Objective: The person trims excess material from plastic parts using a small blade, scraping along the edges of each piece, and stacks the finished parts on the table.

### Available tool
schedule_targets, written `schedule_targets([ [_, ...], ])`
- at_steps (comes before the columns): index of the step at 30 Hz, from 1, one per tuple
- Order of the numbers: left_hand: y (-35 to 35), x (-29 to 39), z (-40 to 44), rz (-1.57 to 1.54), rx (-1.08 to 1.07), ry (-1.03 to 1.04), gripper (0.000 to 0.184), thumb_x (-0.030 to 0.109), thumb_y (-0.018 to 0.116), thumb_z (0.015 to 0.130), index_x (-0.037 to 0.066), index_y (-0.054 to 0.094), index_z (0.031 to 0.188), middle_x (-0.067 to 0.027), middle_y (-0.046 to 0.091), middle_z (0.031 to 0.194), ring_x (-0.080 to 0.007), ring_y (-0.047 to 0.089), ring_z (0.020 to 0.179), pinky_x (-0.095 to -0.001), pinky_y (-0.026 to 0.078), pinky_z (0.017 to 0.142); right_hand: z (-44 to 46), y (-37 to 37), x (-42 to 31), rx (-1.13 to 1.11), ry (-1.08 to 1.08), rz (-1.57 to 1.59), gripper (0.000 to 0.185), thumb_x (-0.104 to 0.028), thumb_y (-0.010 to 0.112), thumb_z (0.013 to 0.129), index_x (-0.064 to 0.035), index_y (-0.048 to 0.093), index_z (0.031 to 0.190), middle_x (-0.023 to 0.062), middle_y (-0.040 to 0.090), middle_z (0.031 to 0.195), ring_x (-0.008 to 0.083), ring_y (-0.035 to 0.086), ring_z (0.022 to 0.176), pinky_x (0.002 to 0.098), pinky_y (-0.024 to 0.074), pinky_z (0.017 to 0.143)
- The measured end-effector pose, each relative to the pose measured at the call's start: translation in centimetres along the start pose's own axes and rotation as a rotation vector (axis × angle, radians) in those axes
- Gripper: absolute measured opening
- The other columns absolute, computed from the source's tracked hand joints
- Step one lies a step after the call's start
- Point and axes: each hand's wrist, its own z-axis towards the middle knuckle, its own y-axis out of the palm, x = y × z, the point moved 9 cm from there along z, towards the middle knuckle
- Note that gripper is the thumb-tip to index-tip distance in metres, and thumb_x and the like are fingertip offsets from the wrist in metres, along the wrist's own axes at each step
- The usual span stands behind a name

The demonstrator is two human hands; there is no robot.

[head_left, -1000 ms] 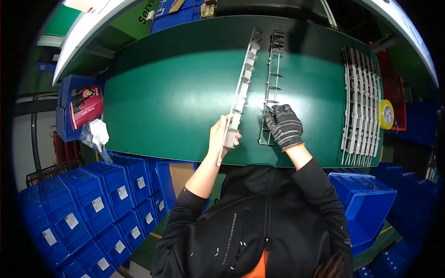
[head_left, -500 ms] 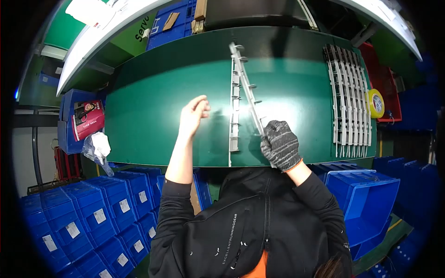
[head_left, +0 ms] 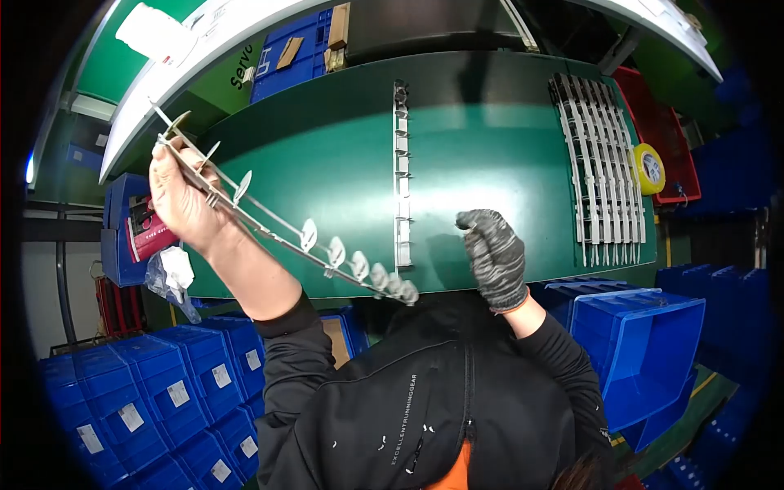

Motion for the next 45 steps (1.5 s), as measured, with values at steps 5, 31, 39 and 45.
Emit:
schedule_targets([
  [5,6.3,-3.3,-5.8,0.553,-0.172,-0.222,0.016,0.013,0.054,0.086,-0.002,0.061,0.087,-0.0023,0.057,0.062,-0.0063,0.051,0.047,-0.0171,0.040,0.044,0.6,2.6,2.4,-0.324,0.512,0.199,0.015,-0.016,0.053,0.085,-0.0033,0.061,0.087,0.0058,0.055,0.063,0.0193,0.051,0.053,0.0309,0.0426,0.054],
  [31,6.1,-14.6,-21.3,0.273,-0.397,-1.138,0.020,0.019,0.058,0.082,0.000,0.062,0.086,-0.0018,0.056,0.066,-0.0075,0.053,0.050,-0.0199,0.045,0.046,0.5,1.5,-3.9,-0.130,-0.204,-0.383,0.011,-0.013,0.062,0.078,-0.0029,0.061,0.075,0.0112,0.057,0.065,0.0223,0.054,0.056,0.0321,0.0415,0.053],
  [39,5.7,-15.2,-21.9,0.204,-0.364,-1.185,0.021,0.019,0.058,0.083,-0.002,0.062,0.087,-0.0030,0.057,0.068,-0.0080,0.054,0.050,-0.0205,0.046,0.047,0.4,2.4,0.3,-0.426,0.371,0.146,0.016,-0.013,0.063,0.078,0.0006,0.063,0.084,0.0111,0.056,0.063,0.0174,0.053,0.053,0.0281,0.0413,0.052],
  [45,5.6,-15.4,-22.2,0.068,-0.360,-1.212,0.024,0.019,0.059,0.083,-0.003,0.060,0.092,-0.0049,0.059,0.071,-0.0081,0.054,0.049,-0.0204,0.048,0.048,-0.1,4.4,-0.5,-0.489,0.268,0.137,0.020,-0.019,0.063,0.078,-0.0063,0.066,0.093,0.0111,0.059,0.067,0.0212,0.056,0.057,0.0318,0.0428,0.054],
])
